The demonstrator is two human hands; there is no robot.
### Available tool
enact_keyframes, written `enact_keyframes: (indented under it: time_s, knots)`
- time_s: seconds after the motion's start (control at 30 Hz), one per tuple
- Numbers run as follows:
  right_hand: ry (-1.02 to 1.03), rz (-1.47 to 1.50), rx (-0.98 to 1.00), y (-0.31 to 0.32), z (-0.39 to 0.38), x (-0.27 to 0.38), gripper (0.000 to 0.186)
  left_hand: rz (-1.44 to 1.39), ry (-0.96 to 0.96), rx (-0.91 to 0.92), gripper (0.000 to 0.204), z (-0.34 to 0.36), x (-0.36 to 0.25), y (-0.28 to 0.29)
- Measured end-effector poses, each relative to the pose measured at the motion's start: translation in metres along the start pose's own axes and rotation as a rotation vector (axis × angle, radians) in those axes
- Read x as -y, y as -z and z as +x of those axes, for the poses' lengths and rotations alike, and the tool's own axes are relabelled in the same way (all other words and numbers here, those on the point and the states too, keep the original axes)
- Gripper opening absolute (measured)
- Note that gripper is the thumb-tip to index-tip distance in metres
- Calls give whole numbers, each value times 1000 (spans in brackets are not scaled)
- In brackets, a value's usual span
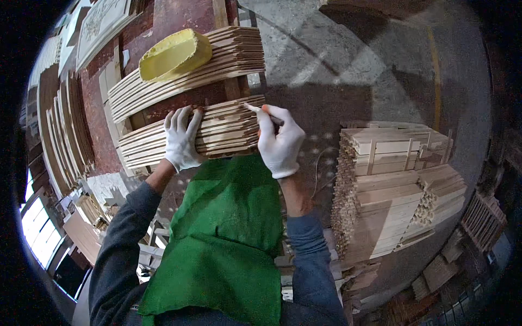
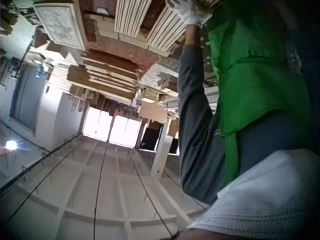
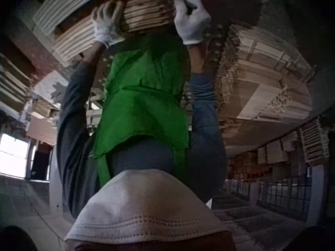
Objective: Apply a liquid finish or glue to the edges of stacked wooden slats using a small brush.
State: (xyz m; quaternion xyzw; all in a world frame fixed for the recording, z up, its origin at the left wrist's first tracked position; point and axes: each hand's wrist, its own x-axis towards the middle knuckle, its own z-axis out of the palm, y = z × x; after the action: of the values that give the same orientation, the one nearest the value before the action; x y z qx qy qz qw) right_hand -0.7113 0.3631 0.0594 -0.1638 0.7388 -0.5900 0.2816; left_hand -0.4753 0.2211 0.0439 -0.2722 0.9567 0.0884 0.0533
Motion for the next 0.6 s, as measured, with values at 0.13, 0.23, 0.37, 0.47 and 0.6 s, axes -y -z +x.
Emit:
enact_keyframes:
  time_s: [0.13, 0.23, 0.37, 0.47, 0.6]
  knots:
    - [362, -281, -20, -5, 10, -4, 10, -46, -2, 5, 118, 0, 0, 1]
    - [228, -211, -16, 0, 16, -2, 12, -51, 1, -1, 117, 1, 1, 2]
    - [11, -79, 28, 5, 19, 7, 15, -54, 17, 19, 116, -1, -1, 3]
    - [-162, 161, 159, 2, 29, 10, 15, -37, 28, 40, 115, -1, 0, 3]
    - [-192, 38, 105, 4, 50, 9, 14, -64, 41, 49, 114, 1, 0, 3]
